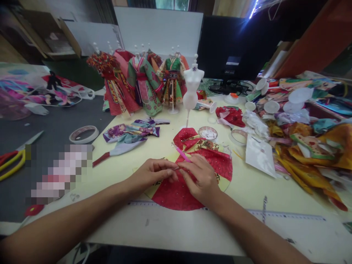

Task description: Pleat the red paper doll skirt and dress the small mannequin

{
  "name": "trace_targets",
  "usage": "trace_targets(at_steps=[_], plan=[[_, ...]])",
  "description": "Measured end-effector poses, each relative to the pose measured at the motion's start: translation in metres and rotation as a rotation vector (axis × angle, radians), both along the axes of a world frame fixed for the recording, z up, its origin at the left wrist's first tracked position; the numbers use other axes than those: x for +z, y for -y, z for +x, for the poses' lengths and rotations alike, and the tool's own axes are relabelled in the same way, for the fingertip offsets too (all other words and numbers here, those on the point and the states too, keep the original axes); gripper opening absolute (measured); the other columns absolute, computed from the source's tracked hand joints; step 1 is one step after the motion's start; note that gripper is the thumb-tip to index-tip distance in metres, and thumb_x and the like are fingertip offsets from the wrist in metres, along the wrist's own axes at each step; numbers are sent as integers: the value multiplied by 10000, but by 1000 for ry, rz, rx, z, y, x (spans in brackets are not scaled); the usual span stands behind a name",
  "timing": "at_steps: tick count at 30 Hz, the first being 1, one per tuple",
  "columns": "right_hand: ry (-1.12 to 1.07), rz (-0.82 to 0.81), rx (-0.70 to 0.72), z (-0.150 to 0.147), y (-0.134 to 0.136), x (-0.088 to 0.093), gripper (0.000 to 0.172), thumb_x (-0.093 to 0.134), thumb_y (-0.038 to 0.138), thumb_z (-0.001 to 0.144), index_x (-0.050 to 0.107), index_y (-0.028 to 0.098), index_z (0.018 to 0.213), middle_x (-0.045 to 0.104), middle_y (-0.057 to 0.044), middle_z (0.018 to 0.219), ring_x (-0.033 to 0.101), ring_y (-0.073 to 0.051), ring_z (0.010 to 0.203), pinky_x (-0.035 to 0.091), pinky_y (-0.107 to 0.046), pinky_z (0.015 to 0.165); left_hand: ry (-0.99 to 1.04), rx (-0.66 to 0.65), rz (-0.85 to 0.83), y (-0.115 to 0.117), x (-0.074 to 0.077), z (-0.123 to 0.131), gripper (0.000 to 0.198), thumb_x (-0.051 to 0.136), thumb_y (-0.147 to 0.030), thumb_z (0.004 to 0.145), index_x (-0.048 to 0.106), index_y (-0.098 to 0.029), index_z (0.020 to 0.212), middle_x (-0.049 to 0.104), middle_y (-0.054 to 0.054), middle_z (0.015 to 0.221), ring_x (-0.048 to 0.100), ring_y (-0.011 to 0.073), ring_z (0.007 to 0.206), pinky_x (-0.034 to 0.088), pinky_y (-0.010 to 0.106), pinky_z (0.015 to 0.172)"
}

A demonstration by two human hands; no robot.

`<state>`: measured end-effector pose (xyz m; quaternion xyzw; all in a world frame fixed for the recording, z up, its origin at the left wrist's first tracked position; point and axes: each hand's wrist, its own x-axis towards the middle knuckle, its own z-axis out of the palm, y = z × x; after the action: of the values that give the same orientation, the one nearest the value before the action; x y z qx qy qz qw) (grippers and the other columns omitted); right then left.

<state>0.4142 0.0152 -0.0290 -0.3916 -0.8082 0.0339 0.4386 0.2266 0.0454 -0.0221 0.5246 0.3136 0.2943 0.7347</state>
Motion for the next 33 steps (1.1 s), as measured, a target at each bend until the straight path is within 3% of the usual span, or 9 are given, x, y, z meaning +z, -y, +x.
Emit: trace_targets(at_steps=[8, 17, 20, 26, 33], plan=[[120, 135, 10, 2, -2, -3, 266, 566, 49, 747, 608, 203, 960, 606, -44, 809, 570, -177, 797, 473, -453, 846, 8, -26, -66, 4, 1, 1, 327, 684, -291, 707, 662, -119, 984, 683, 48, 691, 588, 109, 632, 442, 246, 670], [251, 276, -9, 1, 1, 0, 230, 629, 32, 693, 606, 127, 901, 569, -62, 744, 545, -182, 763, 488, -446, 822, 3, -60, -64, 4, 0, -1, 275, 649, -282, 729, 676, -139, 962, 651, 29, 667, 555, 87, 587, 435, 229, 632], [240, 267, -1, -1, 2, 0, 212, 644, 41, 690, 602, 131, 877, 573, -62, 746, 555, -193, 786, 487, -440, 827, -95, -35, 26, 5, 2, 0, 238, 617, -273, 748, 683, -131, 927, 617, 15, 619, 521, 82, 558, 406, 217, 589], [204, 171, 24, -4, 2, -2, 121, 600, 75, 745, 576, 146, 840, 578, -64, 763, 564, -218, 868, 471, -424, 828, -293, 74, 437, 7, -2, 0, 202, 563, -247, 769, 694, -117, 851, 593, 2, 609, 462, 75, 543, 351, 194, 530], [195, 36, 57, -6, 2, -1, 99, 520, 97, 798, 529, 185, 843, 545, -51, 760, 530, -209, 830, 442, -409, 791, -320, 85, 574, 7, -5, -2, 195, 540, -253, 784, 688, -145, 851, 634, 17, 655, 519, 98, 574, 388, 200, 557]])
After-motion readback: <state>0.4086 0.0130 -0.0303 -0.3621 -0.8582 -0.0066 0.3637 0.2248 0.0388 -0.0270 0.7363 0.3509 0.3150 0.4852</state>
